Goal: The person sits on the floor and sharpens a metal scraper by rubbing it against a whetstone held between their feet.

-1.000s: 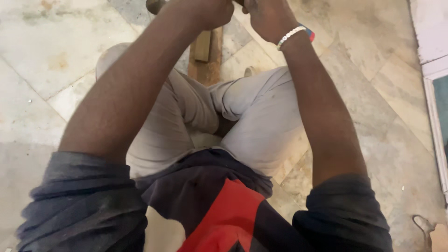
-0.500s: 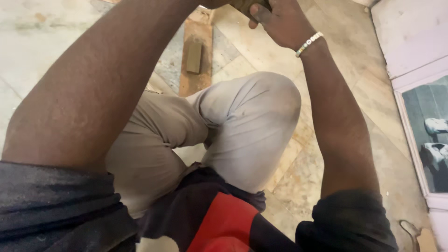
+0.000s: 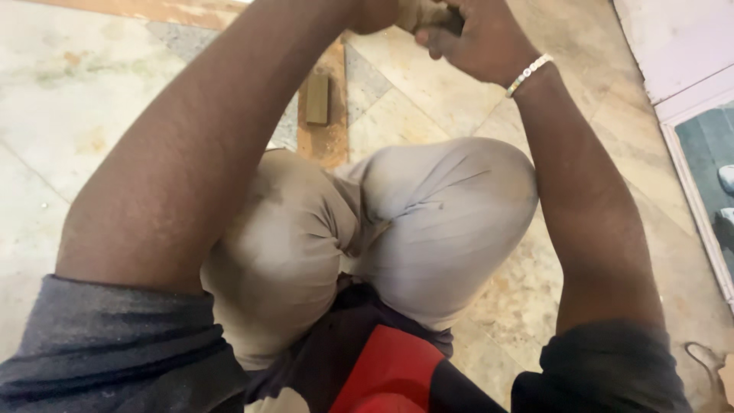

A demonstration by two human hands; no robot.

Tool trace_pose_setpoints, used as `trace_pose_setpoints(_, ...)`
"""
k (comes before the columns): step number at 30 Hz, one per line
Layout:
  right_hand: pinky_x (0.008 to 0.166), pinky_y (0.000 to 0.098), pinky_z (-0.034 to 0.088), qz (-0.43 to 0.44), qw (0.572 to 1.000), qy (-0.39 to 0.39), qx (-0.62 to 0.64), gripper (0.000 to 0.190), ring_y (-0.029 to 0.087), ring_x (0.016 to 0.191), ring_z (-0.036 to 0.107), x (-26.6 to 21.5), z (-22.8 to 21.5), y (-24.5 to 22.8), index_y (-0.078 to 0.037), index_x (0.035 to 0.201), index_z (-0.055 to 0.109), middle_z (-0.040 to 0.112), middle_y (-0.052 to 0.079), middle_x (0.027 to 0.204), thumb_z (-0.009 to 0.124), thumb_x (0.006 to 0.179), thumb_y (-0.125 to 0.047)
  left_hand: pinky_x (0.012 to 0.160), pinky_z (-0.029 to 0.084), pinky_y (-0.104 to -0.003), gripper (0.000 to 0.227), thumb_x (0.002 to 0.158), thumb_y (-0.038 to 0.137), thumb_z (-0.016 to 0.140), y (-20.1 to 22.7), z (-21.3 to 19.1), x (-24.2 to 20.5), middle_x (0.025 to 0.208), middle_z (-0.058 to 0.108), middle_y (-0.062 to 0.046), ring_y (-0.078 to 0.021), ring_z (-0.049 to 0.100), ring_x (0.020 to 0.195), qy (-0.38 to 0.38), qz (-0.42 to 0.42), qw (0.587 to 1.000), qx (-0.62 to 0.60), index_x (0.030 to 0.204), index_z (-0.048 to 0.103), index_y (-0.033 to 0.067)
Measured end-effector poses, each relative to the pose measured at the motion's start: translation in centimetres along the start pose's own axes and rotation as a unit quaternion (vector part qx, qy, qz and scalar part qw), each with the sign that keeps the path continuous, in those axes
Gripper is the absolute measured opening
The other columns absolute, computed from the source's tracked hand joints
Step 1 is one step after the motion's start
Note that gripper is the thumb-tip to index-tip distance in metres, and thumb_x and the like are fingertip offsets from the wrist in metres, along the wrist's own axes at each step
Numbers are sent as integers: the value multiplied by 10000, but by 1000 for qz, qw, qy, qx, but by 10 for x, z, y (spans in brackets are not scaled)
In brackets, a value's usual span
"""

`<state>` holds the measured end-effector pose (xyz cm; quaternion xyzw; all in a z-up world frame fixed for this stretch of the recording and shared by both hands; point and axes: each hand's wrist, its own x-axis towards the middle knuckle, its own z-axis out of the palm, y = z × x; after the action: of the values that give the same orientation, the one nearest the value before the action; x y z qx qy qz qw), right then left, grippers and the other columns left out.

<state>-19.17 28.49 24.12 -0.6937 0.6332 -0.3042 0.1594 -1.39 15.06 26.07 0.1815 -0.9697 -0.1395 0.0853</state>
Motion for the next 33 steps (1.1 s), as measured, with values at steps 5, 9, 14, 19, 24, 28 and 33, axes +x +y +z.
trace_pose_setpoints(5, 734, 317, 576, 5, 1000, -10, -8, 283, 143, 785, 705, 14, 5, 8, 9, 1262, 633, 717, 100, 935, 662, 1015, -127, 763, 571, -457, 411, 1018, 455, 648, -23, -1, 19, 948, 750, -157, -301, 718, 829, 2, -3, 1000, 14, 1156, 732, 77)
trace_pose_setpoints(9, 764, 330, 577, 23, 999, -40, 9, 294, 158, 803, 728, 32, 29, 39, -8, 1284, 635, 734, 119, 950, 616, 1015, -125, 843, 549, -474, 283, 995, 330, 608, -47, 26, 28, 1029, 737, -133, -299, 702, 926, -30, -58, 998, 20, 1137, 727, 116)
trace_pose_setpoints(14, 866, 367, 581, 54, 996, -69, -27, 379, 222, 883, 754, 53, 81, 96, -101, 1348, 643, 770, 137, 1028, 615, 976, -164, 902, 527, -490, 216, 1008, 194, 532, -94, 86, 32, 1104, 719, -120, -318, 690, 1013, -52, -91, 994, -38, 1118, 705, 125)
trace_pose_setpoints(19, 996, 473, 501, 69, 982, -169, -46, 416, 349, 1107, 665, 77, 147, 190, -213, 1398, 651, 699, 158, 1276, 594, 999, -316, 871, 522, -487, 213, 975, 227, 566, -148, 165, 25, 1137, 705, -94, -325, 673, 1030, -38, -113, 989, -91, 1115, 718, 176)
trace_pose_setpoints(24, 1015, 576, 451, 72, 940, -268, -201, 360, 368, 1221, 586, 76, 237, 272, -232, 1341, 658, 628, 141, 1285, 546, 1015, -334, 873, 526, -473, 260, 970, 291, 598, -199, 258, 10, 1190, 708, -110, -353, 654, 1077, 32, -114, 975, -190, 1174, 714, 181)
trace_pose_setpoints(28, 946, 534, 495, 101, 955, -236, -152, 524, 381, 1115, 616, 70, 257, 262, -357, 1460, 566, 609, 172, 1192, 623, 941, -307, 926, 540, -459, 252, 935, 254, 588, -206, 293, 17, 1154, 733, -88, -319, 679, 1123, -60, -134, 985, -95, 1150, 703, 190)
trace_pose_setpoints(33, 919, 517, 514, 104, 957, -215, -163, 570, 408, 1112, 605, 76, 269, 272, -330, 1478, 524, 570, 210, 1268, 647, 926, -265, 903, 534, -487, 331, 939, 438, 611, -217, 314, 38, 1151, 727, -110, -345, 681, 1069, -171, -212, 954, -127, 1184, 684, 228)
